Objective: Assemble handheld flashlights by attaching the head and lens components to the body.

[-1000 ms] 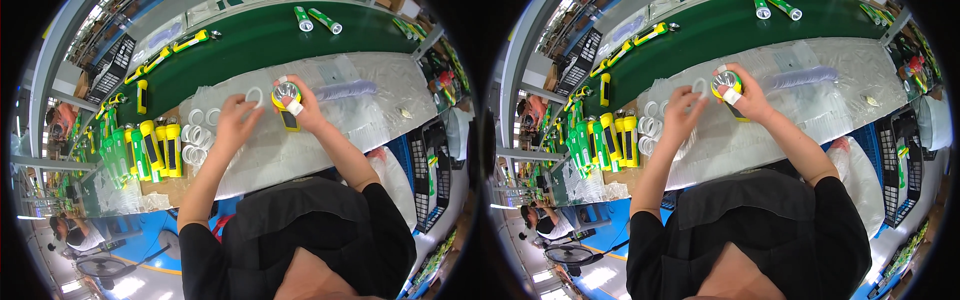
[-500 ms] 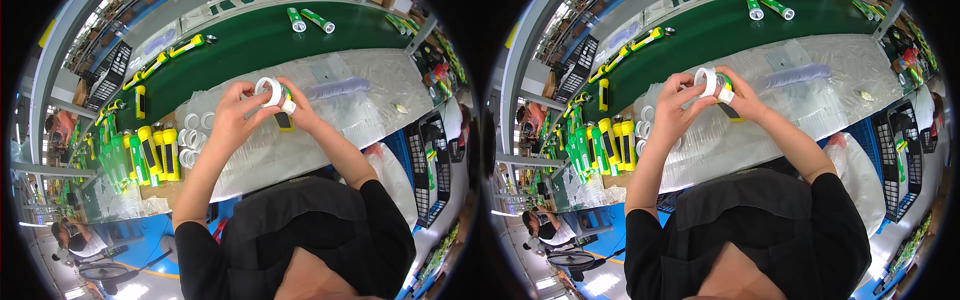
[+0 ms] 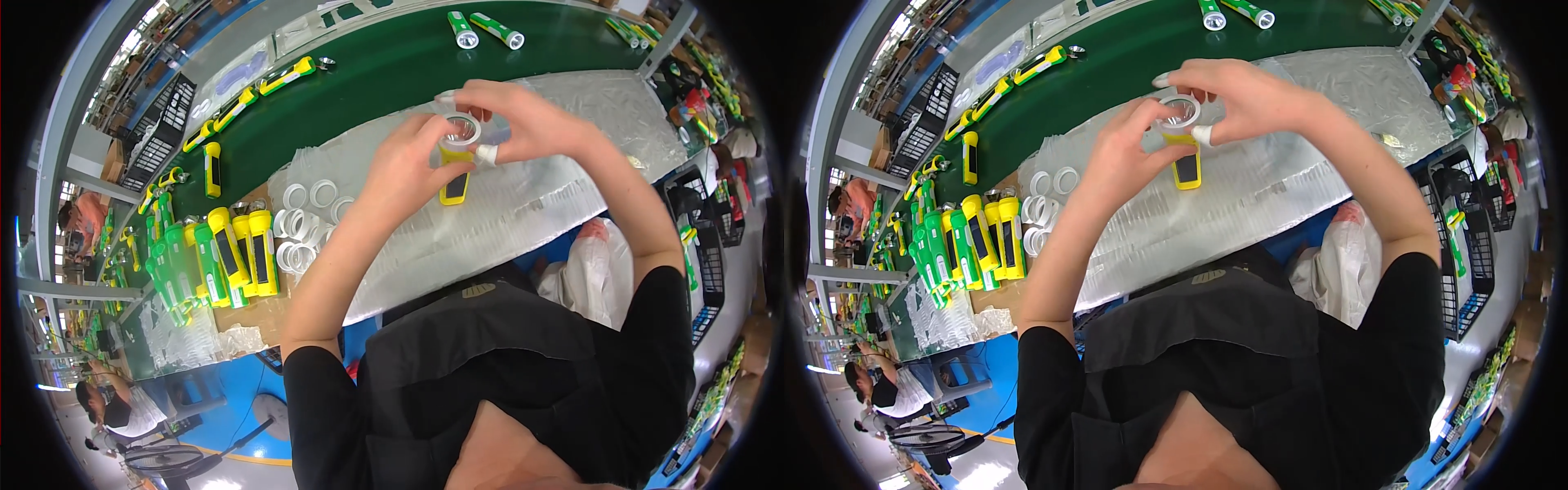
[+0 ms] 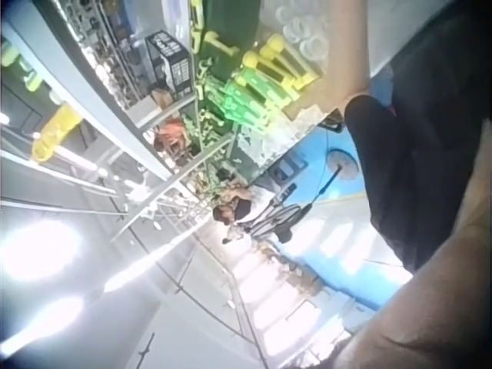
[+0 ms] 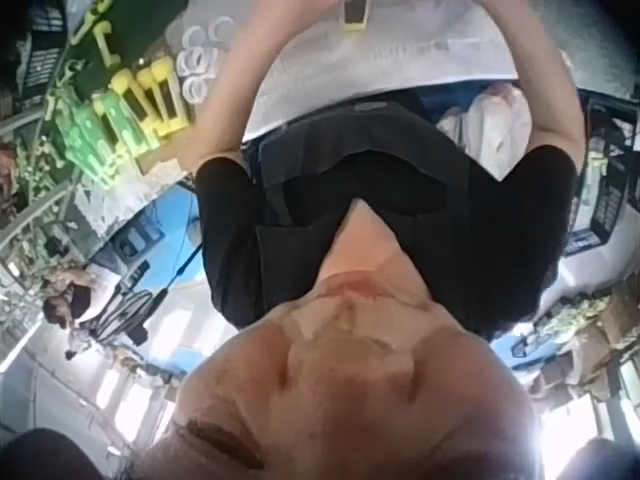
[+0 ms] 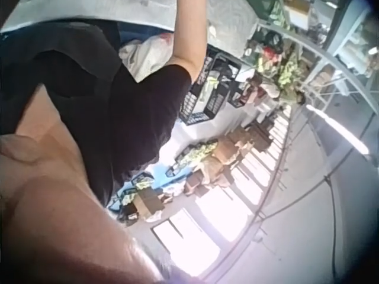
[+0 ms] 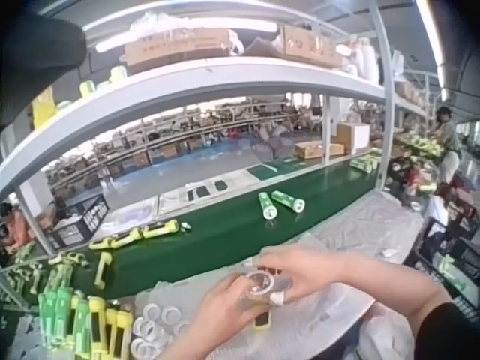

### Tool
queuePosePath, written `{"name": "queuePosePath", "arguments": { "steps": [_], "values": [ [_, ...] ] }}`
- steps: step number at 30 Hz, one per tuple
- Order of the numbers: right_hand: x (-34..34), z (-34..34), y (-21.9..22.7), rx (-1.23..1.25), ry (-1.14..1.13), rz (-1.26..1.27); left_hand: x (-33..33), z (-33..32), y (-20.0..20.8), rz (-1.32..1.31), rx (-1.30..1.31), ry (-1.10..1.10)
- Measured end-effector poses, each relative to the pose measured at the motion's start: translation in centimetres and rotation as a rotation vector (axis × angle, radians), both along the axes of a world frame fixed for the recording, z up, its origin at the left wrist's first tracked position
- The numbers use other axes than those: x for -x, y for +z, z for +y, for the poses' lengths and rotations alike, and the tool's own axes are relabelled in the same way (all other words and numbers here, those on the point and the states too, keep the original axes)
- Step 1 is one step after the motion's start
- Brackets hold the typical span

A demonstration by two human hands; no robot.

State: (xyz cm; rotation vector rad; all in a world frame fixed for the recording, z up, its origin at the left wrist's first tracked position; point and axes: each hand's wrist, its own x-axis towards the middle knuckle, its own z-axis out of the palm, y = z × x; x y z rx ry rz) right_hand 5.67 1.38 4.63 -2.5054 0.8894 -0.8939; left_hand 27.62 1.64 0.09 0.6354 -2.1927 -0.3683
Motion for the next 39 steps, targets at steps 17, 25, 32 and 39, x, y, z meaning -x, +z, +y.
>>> {"name": "queuePosePath", "arguments": {
  "steps": [17, 25, 32, 39],
  "values": [
    [-0.4, -1.8, 4.0, -0.305, 0.075, 0.571, 1.3, -0.8, -1.9, 0.117, -0.245, -0.061],
    [-0.8, -0.8, 2.5, -0.27, -0.155, 0.545, 2.1, -0.9, -2.0, 0.153, -0.205, -0.052],
    [-1.6, -0.5, 3.0, -0.246, -0.397, 0.569, 2.0, -1.5, -2.3, 0.179, -0.24, -0.061],
    [-1.8, -0.1, 3.0, -0.117, -0.35, 0.7, 1.8, -0.8, -1.2, 0.121, -0.262, -0.093]
  ]
}}
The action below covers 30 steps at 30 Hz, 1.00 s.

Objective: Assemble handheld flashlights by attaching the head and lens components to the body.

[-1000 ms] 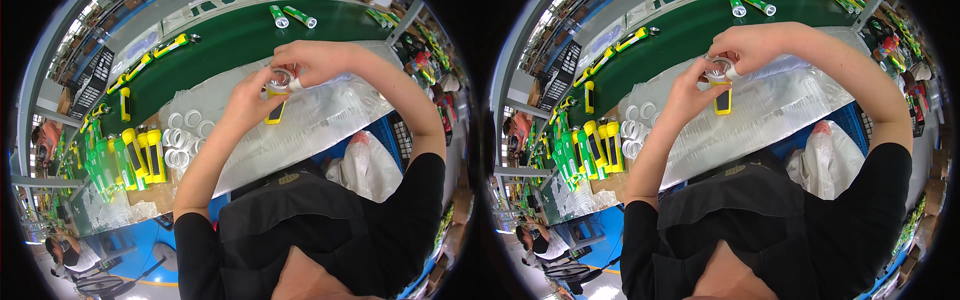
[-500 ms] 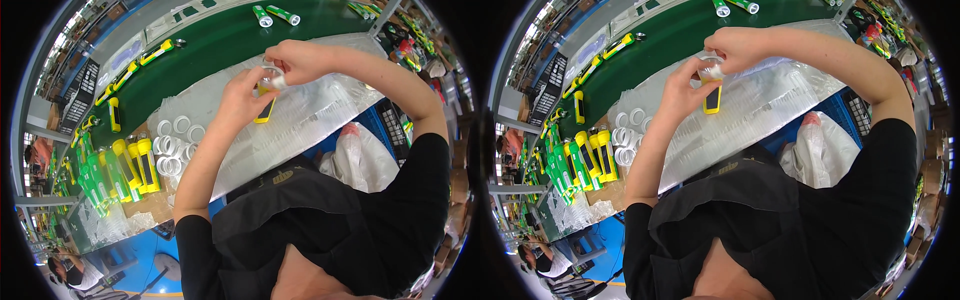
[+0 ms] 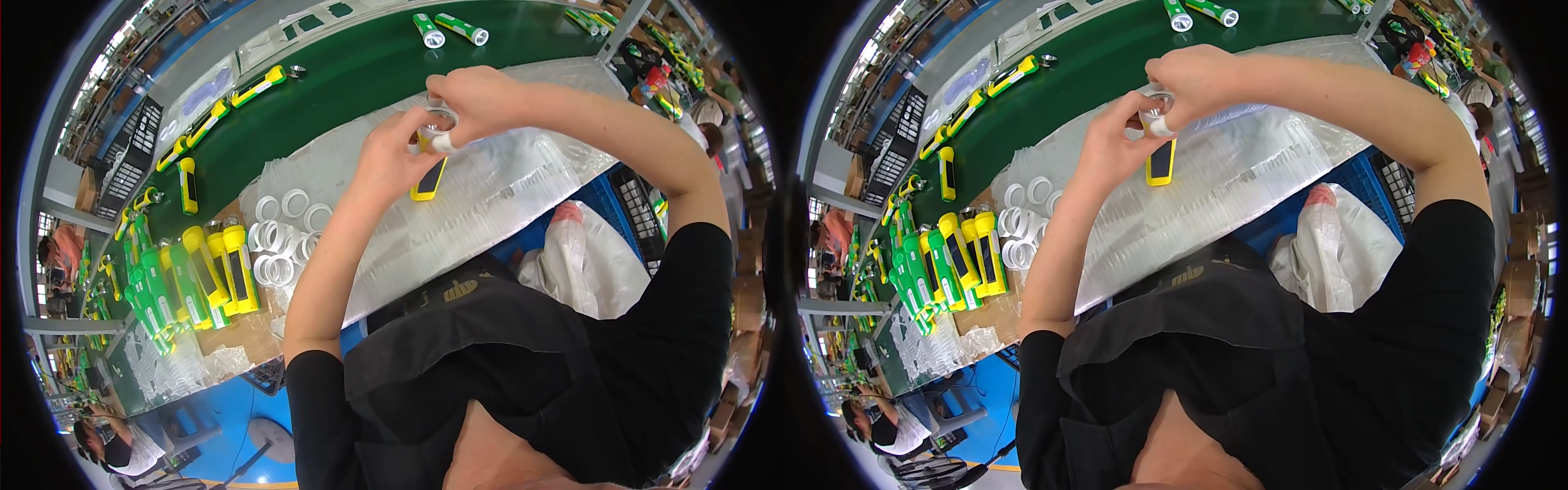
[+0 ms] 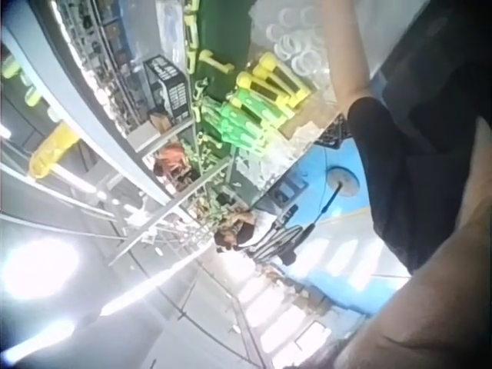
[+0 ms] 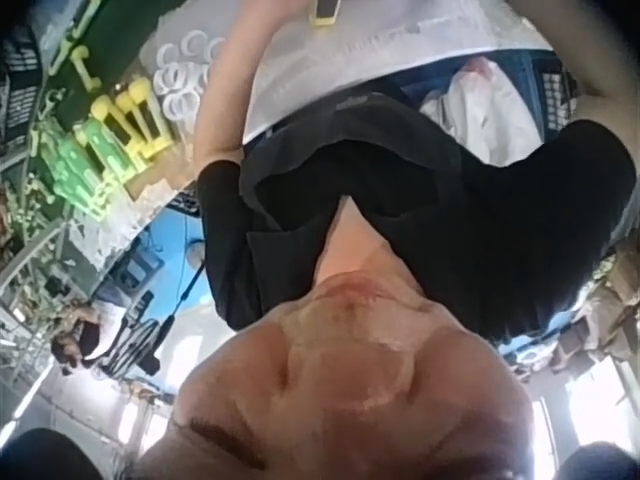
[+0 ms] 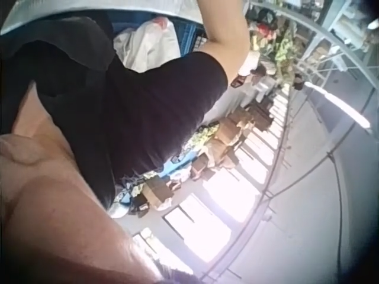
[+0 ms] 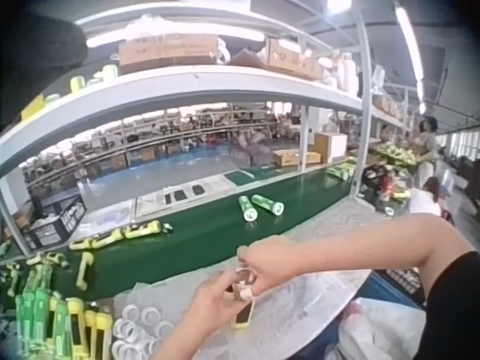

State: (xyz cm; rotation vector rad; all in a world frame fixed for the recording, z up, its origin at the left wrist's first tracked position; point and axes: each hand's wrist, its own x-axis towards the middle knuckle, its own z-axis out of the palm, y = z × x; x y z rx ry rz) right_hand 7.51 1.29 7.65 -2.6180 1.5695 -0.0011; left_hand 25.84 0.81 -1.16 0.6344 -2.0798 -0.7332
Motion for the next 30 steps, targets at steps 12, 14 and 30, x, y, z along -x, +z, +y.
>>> {"name": "queuePosePath", "arguments": {
  "steps": [12, 14, 30],
  "values": [
    [0.4, -0.5, -1.0, -0.133, -0.118, 0.16, -0.4, -0.8, -0.8, 0.088, -0.034, 0.087],
    [0.4, 0.2, 0.4, -0.083, -0.141, 0.043, -0.6, -1.0, -0.7, 0.117, -0.037, 0.056],
    [0.4, -1.2, -1.2, 0.006, 0.459, -0.554, 0.1, -0.4, -0.4, 0.174, 0.019, -0.031]
  ]
}}
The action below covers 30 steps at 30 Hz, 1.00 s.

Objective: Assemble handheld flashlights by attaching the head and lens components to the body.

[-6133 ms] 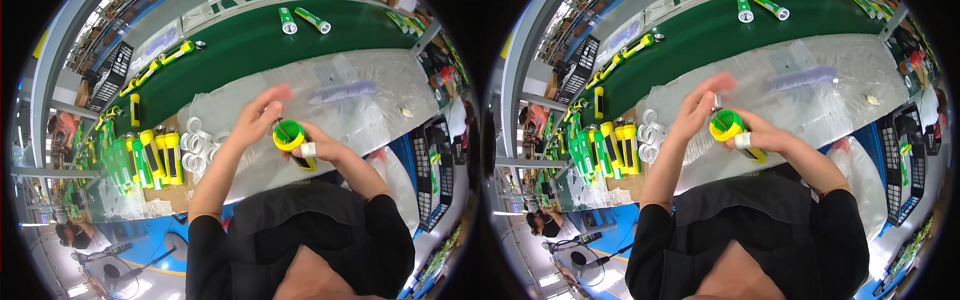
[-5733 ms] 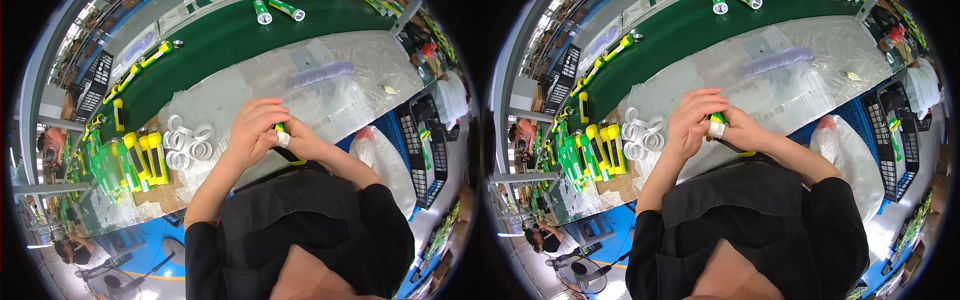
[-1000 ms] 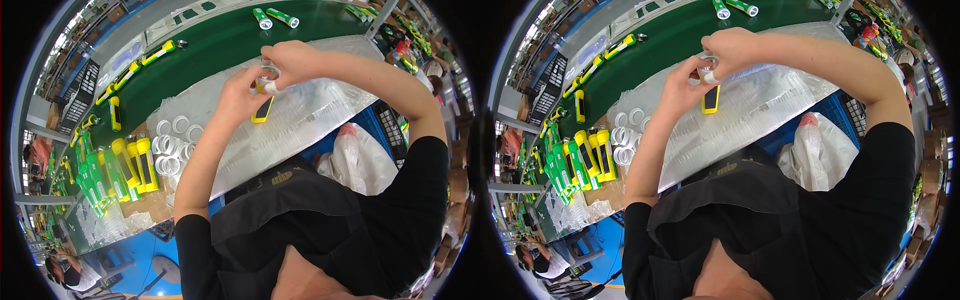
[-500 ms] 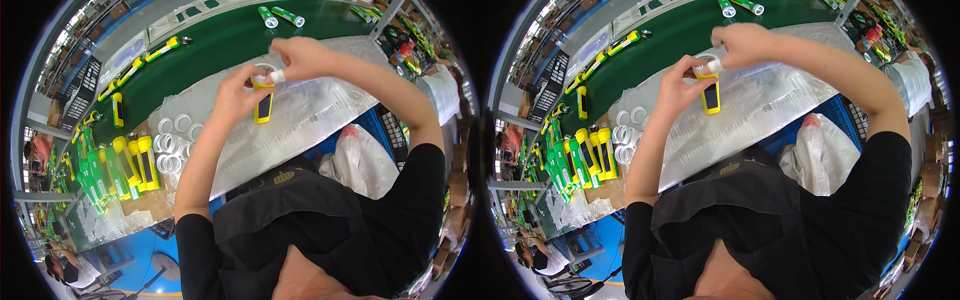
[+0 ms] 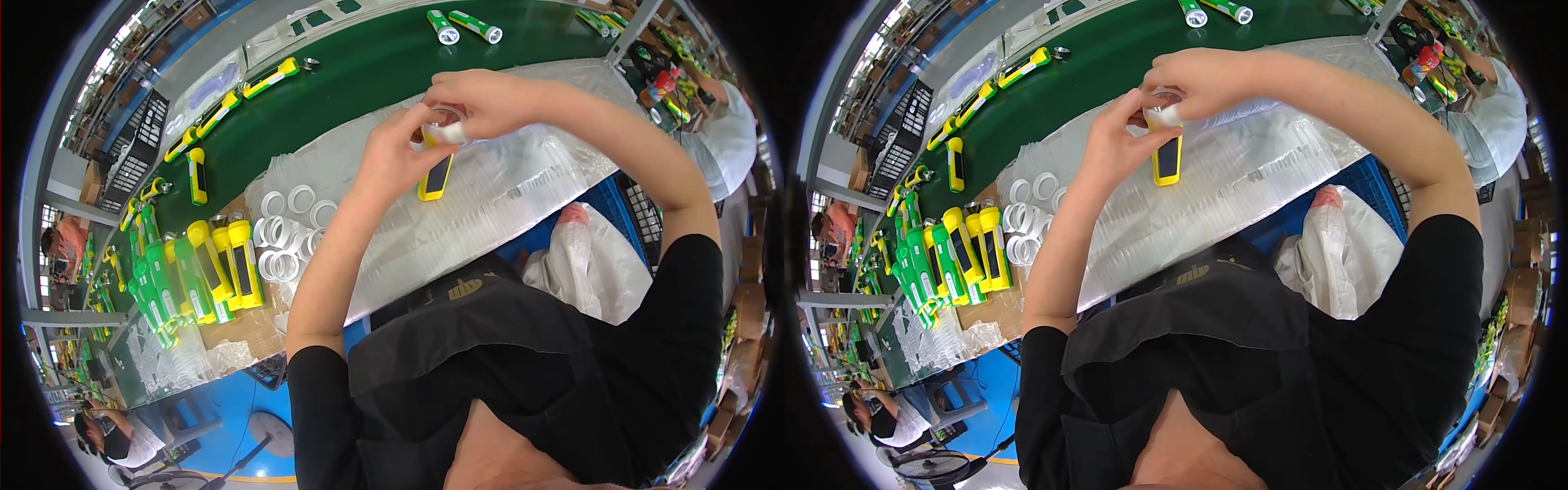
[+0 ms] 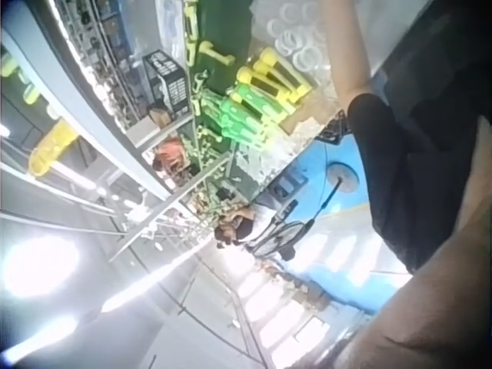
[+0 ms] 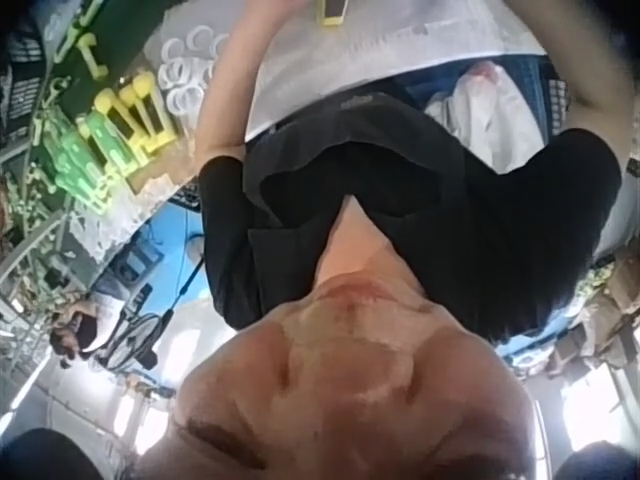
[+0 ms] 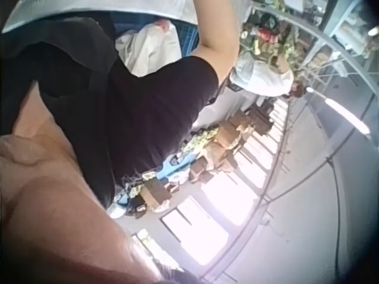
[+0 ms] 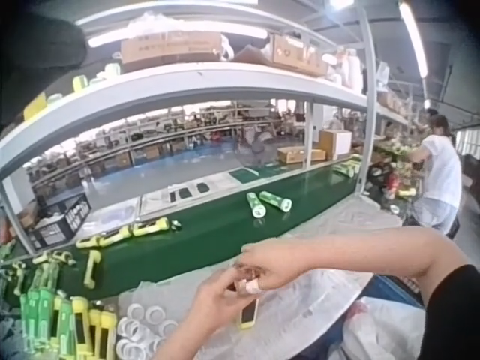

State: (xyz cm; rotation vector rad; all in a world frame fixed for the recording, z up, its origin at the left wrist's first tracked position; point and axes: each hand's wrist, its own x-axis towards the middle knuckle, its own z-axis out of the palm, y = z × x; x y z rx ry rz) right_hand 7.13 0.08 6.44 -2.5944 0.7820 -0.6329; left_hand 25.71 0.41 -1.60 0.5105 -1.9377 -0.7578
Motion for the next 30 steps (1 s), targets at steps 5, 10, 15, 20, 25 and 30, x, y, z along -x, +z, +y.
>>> {"name": "queuePosePath", "arguments": {
  "steps": [5, 10, 15, 20, 25, 30],
  "values": [
    [-0.2, 0.8, 0.8, -0.097, -0.438, 0.328, -0.3, -0.3, -0.1, -0.178, -0.018, 0.117],
    [0.8, 1.9, -0.5, -0.055, -0.261, 0.09, -0.4, 0.5, -0.2, -0.039, -0.002, 0.007],
    [1.1, 5.2, 1.8, -0.187, -0.197, -0.203, -2.5, 1.6, 1.1, -0.02, -0.31, -0.213],
    [0.7, 2.1, -0.5, 0.18, -0.03, 0.051, -3.2, 1.8, 3.7, -0.4, -0.706, -0.492],
    [-1.1, -11.3, -10.4, -0.02, -0.682, -0.165, -1.2, -13.2, -2.0, -0.709, -0.205, 0.278],
    [0.3, -23.0, -14.4, 0.112, -0.974, -0.477, -6.4, -27.2, -4.6, -0.536, 0.307, 0.501]
  ]
}}
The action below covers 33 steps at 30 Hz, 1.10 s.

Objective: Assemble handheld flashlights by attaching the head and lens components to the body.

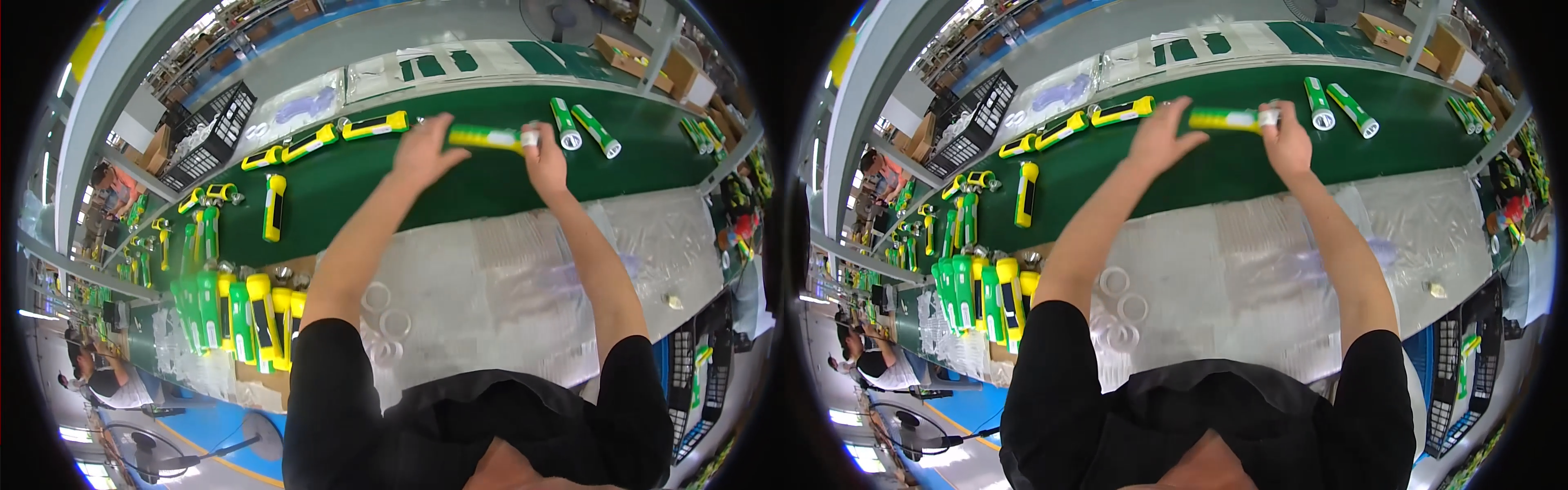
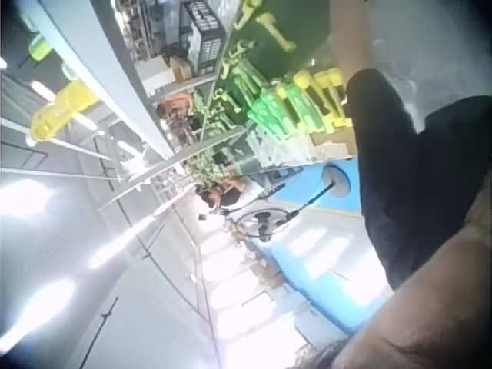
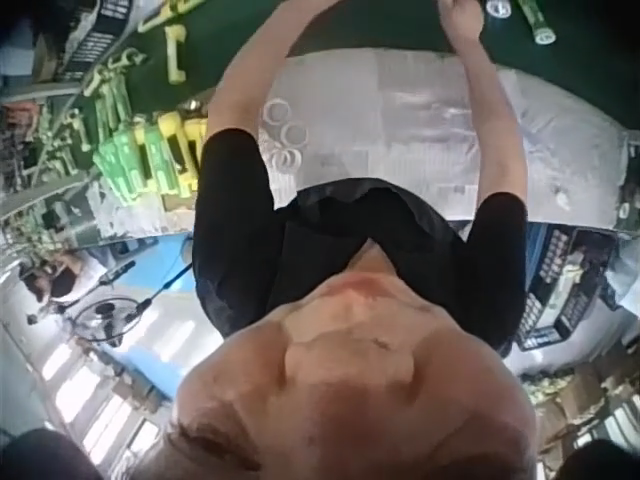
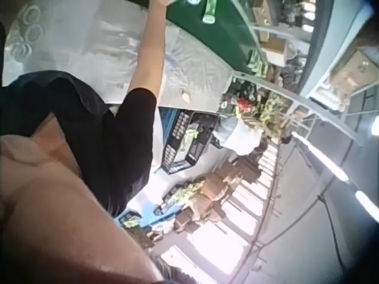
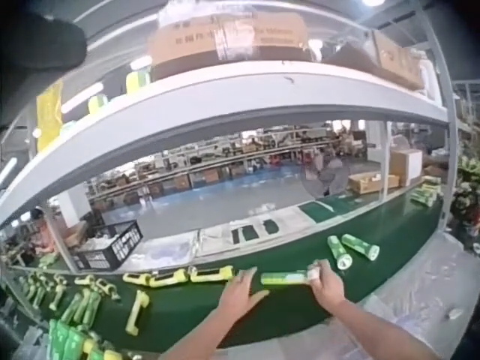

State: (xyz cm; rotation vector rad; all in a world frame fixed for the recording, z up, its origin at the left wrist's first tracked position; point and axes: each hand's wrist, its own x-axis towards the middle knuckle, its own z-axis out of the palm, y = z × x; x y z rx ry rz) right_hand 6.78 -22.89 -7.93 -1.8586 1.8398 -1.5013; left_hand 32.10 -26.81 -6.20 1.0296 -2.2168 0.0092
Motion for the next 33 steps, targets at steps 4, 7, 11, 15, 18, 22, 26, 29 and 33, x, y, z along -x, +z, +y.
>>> {"name": "queuePosePath", "arguments": {
  "steps": [4, 7, 11, 15, 18, 22, 26, 29, 33],
  "values": [
    [3.7, -7.2, -2.2, -0.048, -0.222, 0.034, -9.9, -10.1, -2.5, -0.358, -0.04, 0.4],
    [5.3, -8.6, -2.6, -0.33, -0.266, 0.276, -12.8, -13.2, -4.5, -0.5, -0.147, 0.379],
    [0.4, -4.3, -0.6, 0.135, -0.004, 0.49, -12.2, -12.2, -5.0, -0.477, -0.092, 0.327],
    [-4.4, 0.6, -0.4, -0.19, 0.427, -0.049, -5.7, -3.5, -2.0, -0.056, 0.013, 0.122],
    [-8.0, 5.2, 1.1, -0.384, 0.504, -0.51, -1.7, 6.9, 0.1, 0.232, -0.229, 0.031],
    [-7.5, 14.5, 2.5, -0.385, 0.513, -0.789, 0.2, 18.4, 1.7, 0.237, -0.349, -0.045],
    [-6.0, 24.0, 3.6, -0.517, 0.659, -0.854, -0.2, 22.7, 1.4, 0.474, -0.513, -0.181],
    [-6.4, 29.2, 2.7, -0.551, 0.785, -1.005, 1.7, 26.5, 1.9, 0.725, -0.507, -0.367],
    [-6.1, 32.9, 3.3, -0.719, 0.992, -0.912, 2.1, 30.1, 1.6, 0.776, -0.842, -0.567]
  ]
}}
